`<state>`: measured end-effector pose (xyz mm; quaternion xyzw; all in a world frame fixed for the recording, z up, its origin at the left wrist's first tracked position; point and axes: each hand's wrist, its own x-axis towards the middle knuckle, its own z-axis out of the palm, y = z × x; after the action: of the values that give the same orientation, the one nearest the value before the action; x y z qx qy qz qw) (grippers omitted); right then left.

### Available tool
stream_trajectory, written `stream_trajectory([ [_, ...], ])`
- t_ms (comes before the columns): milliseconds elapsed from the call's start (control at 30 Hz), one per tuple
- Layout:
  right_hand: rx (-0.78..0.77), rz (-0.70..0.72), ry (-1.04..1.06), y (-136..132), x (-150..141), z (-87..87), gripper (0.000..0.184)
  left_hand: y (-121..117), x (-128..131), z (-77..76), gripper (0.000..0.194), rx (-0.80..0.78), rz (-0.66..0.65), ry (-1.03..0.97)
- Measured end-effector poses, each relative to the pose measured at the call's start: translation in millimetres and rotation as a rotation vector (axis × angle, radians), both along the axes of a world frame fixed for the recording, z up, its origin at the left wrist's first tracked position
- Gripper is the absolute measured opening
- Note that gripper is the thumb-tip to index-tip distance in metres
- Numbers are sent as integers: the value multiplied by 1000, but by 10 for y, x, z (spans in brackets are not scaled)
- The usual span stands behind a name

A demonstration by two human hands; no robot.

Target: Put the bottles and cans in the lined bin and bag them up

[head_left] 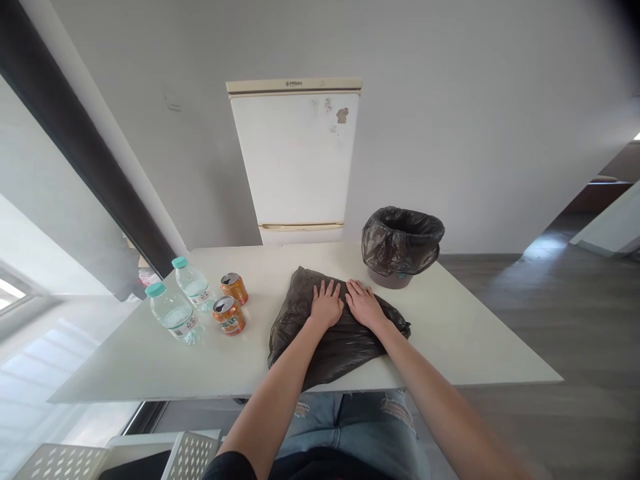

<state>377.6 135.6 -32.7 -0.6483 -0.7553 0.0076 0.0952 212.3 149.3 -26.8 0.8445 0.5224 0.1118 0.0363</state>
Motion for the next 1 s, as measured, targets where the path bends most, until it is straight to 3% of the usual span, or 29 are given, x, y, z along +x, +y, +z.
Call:
stream_trajectory([
  [533,-67,-19,-37,10,42,6,65,321,-1141,58,67,-116,225,95],
  [733,-75,30,-37,28,120,20,66,344,-1338,48,67,-113,229,103],
  [1000,-100,74,-11,33,268,34,69,359,-1408,30,65,-96,203,87],
])
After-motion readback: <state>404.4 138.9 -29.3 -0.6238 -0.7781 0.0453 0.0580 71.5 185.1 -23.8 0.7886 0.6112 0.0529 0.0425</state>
